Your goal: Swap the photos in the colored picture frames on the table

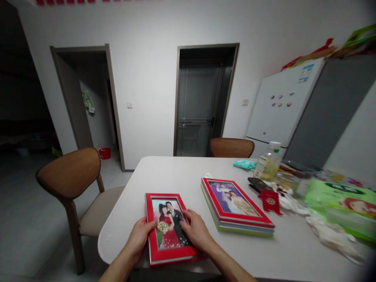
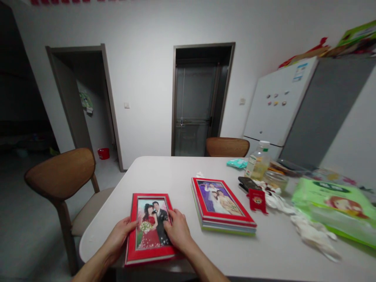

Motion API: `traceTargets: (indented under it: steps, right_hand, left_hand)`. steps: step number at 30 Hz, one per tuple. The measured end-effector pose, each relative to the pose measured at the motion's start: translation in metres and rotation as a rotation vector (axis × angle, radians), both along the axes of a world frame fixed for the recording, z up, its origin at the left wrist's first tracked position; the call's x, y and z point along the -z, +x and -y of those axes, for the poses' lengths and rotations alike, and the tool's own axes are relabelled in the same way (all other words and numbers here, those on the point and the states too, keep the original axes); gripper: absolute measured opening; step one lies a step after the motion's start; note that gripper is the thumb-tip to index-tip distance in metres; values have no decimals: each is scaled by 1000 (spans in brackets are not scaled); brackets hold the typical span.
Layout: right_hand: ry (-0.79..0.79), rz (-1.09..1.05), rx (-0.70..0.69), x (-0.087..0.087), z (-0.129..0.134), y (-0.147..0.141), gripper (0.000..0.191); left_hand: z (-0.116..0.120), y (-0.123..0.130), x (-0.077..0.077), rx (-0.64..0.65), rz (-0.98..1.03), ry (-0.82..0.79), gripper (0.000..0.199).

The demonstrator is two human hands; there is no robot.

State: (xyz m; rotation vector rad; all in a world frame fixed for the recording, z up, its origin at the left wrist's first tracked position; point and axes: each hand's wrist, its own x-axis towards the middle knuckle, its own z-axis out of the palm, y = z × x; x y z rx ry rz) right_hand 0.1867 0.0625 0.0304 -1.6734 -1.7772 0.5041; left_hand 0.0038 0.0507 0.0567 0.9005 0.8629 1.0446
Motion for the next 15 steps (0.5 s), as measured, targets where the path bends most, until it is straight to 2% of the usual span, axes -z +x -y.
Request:
traceTargets:
  steps: [4,8,10,12,15]
  right_hand:
    - [-97,-119,-90,-19,13,-15,53]
    - [-167,-561,-335,-57,23,-25,51]
    - [-255,-847,-368,-74,25,-27,50]
    - [-333,-1098,-353,-83,24,-24,48]
    - [-387,-1301,-279,-77,21,-15,37]
  left_hand:
    - [-4,5,-34,-49,-18,111,37]
    - [-6,20,-63,6,-155,298,36]
    - [-4,29,-71,9,-294,418,37]
    - [3,37,-76,51,-426,543,35]
    - [16,47,-75,190,-613,698,34]
